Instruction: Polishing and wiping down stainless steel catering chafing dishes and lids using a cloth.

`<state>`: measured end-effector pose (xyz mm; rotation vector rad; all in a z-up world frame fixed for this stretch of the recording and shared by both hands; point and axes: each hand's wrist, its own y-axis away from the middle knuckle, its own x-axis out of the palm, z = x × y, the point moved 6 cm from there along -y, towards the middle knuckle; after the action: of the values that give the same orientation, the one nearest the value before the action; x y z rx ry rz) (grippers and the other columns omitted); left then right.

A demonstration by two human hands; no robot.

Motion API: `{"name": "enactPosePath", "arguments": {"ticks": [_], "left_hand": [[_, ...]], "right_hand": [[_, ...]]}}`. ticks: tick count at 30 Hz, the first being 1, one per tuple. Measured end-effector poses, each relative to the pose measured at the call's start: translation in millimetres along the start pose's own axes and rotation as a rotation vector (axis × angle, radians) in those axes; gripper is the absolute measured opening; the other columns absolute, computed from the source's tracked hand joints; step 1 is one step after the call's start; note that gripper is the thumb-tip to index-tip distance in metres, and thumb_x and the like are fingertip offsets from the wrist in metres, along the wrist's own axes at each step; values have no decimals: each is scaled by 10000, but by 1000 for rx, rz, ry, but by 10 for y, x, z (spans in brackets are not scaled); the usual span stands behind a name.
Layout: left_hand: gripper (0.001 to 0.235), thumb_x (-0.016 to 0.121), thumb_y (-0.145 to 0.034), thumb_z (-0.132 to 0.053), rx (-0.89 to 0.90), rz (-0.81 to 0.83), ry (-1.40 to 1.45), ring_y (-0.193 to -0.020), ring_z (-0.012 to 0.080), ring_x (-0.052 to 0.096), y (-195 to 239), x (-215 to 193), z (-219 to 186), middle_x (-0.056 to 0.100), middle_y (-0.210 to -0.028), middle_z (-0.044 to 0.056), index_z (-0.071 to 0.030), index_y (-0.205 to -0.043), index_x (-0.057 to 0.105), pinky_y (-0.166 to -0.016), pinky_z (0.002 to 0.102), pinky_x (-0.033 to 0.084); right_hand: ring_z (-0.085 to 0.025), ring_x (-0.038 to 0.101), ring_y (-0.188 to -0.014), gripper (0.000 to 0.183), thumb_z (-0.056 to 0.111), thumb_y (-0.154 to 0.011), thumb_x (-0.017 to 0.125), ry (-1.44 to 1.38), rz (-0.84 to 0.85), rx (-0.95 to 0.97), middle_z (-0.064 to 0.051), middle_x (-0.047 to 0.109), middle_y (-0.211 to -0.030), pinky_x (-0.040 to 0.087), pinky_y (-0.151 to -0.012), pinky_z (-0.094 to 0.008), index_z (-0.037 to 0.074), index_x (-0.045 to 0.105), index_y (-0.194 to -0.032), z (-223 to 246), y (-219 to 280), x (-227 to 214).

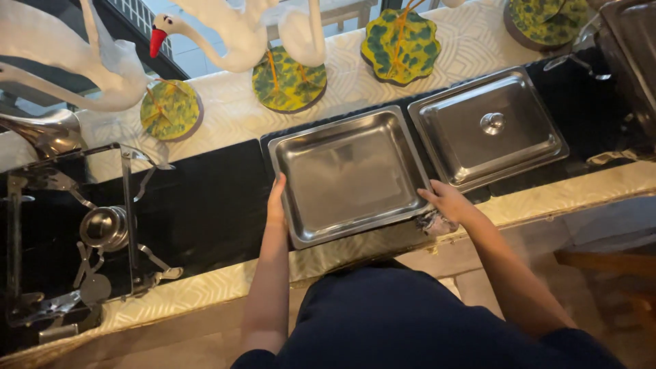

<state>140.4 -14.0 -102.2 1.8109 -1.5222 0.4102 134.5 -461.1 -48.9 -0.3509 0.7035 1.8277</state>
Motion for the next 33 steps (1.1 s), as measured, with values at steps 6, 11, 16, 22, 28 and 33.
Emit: {"name": "enactPosePath", "arguments": {"ticks": [6,11,16,22,28,33], "left_hand": [[610,721,-941,-367,14,-151,-119,-1082,194,681,-345,-376,94,710,-1242,66,-46,-1436,565,-925,337,543],[569,699,-970,-342,8,-135,-94,-1044,193,680,-478,-402,102,712,-1194,61,-26,-1426,576,-899,344,548],[455,676,-965,-300,-4,-164,-132,-984,177,692,-403,-279,18,728,-1153,51,-82,-1363,635,-847,335,572],[381,685,-967,-236,48,-100,-100,-922,140,702,-392,-235,8,746,-1089,34,-72,-1310,669,-809,301,566],[497,755,-991,-214,392,-120,-628,-1183,233,632,-155,118,-425,665,-1319,177,55,-1379,600,-1039,362,501],[891,758,-929,-251,639,227,-1112,-1615,317,206,480,1640,-311,248,-1724,225,11,-1630,274,-1304,417,176]], "right_hand": [[-255,654,-880,386,360,-1007,616,12,-23,39,-182,733,-952,528,-840,-380,5,657,-1155,-32,-64,69],[-218,674,-918,386,361,-1000,609,-10,-22,23,-143,743,-995,525,-853,-369,23,656,-1181,-37,-142,99],[-241,665,-936,390,369,-1012,600,-8,5,148,-152,748,-1004,530,-862,-384,28,670,-1188,9,-139,116],[-190,675,-946,422,400,-987,590,-92,35,72,-114,758,-1029,519,-859,-357,45,657,-1206,-204,-240,174],[-217,648,-772,514,534,-940,609,17,-131,217,-77,687,-829,513,-718,-378,32,668,-1032,-388,-106,-142],[-105,443,-602,433,437,-1063,554,-729,-406,138,7,537,-660,326,-560,-271,77,634,-837,22,301,-348]]}}
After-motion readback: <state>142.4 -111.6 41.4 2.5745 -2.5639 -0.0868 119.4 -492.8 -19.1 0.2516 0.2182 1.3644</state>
